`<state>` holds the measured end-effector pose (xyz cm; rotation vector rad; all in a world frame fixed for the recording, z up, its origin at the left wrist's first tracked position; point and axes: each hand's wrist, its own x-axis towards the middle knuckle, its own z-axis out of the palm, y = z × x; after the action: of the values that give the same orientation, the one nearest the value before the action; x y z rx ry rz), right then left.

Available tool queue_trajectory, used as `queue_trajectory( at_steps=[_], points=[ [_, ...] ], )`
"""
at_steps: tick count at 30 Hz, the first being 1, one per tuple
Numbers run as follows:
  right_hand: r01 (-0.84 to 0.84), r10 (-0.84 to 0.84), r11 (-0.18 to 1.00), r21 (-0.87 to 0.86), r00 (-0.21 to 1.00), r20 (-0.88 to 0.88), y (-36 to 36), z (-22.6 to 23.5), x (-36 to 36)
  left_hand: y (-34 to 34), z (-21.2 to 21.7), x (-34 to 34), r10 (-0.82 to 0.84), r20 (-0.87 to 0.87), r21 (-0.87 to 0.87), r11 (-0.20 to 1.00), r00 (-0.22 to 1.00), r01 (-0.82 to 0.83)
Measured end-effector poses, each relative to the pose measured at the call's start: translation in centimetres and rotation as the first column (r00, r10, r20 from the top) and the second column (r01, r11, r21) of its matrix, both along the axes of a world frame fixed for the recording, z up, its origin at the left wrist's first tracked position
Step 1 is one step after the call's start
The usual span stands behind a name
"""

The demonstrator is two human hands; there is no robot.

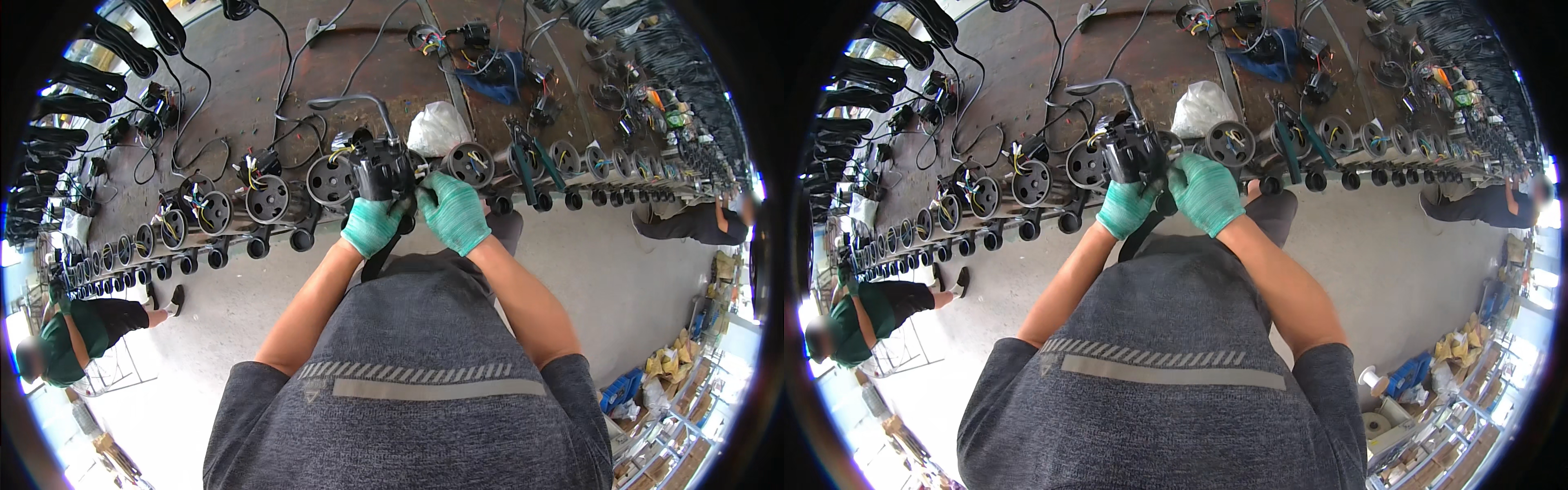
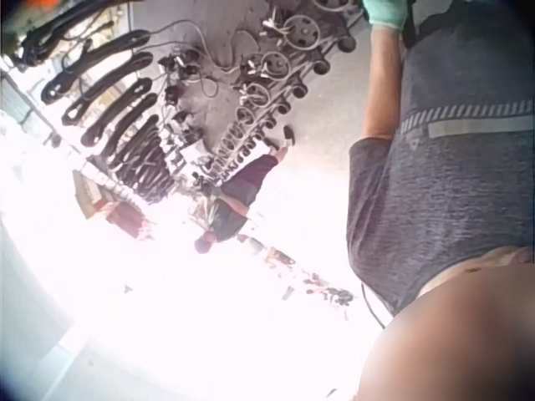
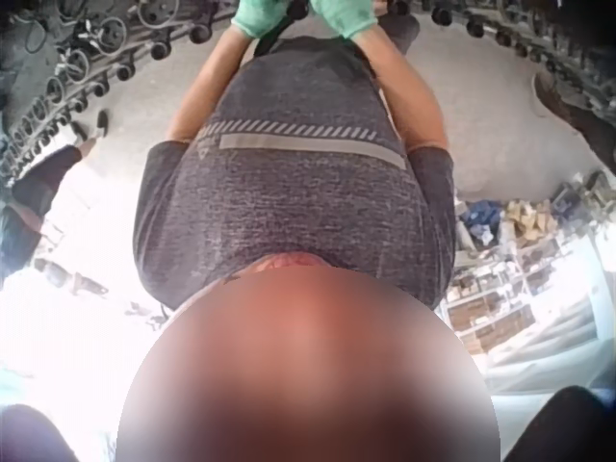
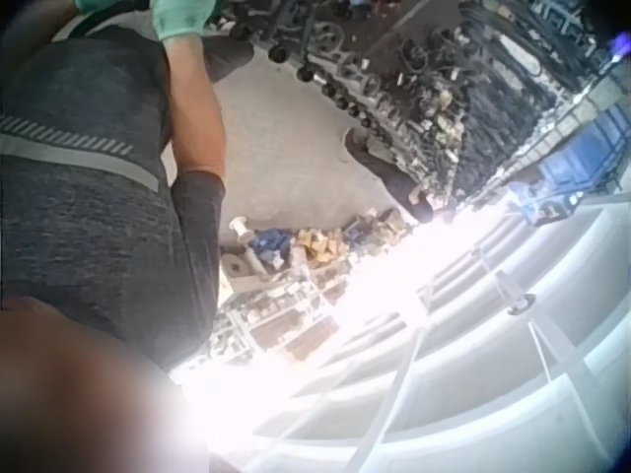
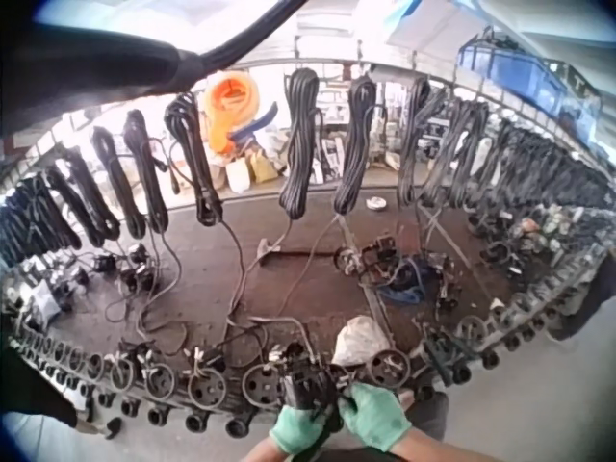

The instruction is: The person assembles a small black electronic device by inserting wires into a housing and securing them with a tool. They then attach a black cylindrical component to the assembly and tighten it by hand.

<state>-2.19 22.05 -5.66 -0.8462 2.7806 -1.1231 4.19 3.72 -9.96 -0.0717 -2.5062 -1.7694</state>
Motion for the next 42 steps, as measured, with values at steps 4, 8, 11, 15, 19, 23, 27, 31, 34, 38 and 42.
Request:
queue_trajectory(
  at_steps=[4, 8, 11, 15, 19, 23, 27, 31, 34, 38, 42],
  points=[
    [0.162, -0.055, 0.977, -0.139, 0.820, 0.570, -0.5, -0.2, -1.0, 0.2, -2.6, 0.2, 0.094, -0.195, 0.024, 0.996, 0.976, -0.091],
    [0.546, 0.114, 0.817, -0.187, 0.164, 0.980, -0.2, 0.7, -0.5, 0.3, -2.0, 0.5, 0.054, -0.036, 0.221, 0.974, 0.998, -0.045],
    [0.336, -0.009, 0.923, -0.189, 0.510, 0.860, 0.2, 1.6, 0.2, 0.1, -3.2, -0.3, 0.074, -0.159, 0.083, 0.995, 0.984, -0.061],
    [-0.103, 0.084, 0.991, -0.090, 0.977, -0.194, 2.0, -0.1, 0.4, 0.1, -3.2, -0.4, 0.065, -0.099, 0.196, 0.980, 0.993, -0.045],
    [-0.175, 0.217, 0.974, 0.143, 0.898, -0.382, 1.1, 0.5, 0.3, 0.1, -2.4, -0.2, 0.060, -0.079, 0.251, 0.967, 0.995, -0.038],
    [-0.210, 0.290, 0.948, 0.237, 0.877, -0.383, 1.3, 0.7, -0.2, 0.3, -1.9, 0.2, 0.059, -0.027, 0.308, 0.950, 0.998, -0.048],
    [0.407, -0.039, 0.892, -0.196, 0.502, 0.864, -0.9, 0.6, 0.5, 0.0, -2.9, -0.1, 0.062, -0.091, 0.203, 0.978, 0.994, -0.042],
    [0.439, 0.054, 0.863, -0.250, 0.412, 0.910, 0.2, 2.0, 1.0, -0.3, -3.8, -0.2, 0.051, -0.046, 0.252, 0.967, 0.998, -0.038],
    [0.101, -0.012, 0.957, -0.273, 0.951, 0.310, 0.7, 1.0, 1.4, -0.4, -4.0, -0.2, 0.040, -0.083, 0.208, 0.978, 0.996, -0.022],
    [-0.191, 0.247, 0.965, 0.182, 0.895, -0.372, 0.9, 0.6, 0.4, -0.3, -2.5, 0.2, 0.048, -0.116, 0.170, 0.985, 0.992, -0.028],
    [-0.189, 0.202, 0.979, 0.077, 0.954, -0.222, 0.3, 0.3, 0.3, -0.6, -2.7, 0.0, 0.019, -0.050, 0.174, 0.985, 0.999, -0.010]
  ],
)
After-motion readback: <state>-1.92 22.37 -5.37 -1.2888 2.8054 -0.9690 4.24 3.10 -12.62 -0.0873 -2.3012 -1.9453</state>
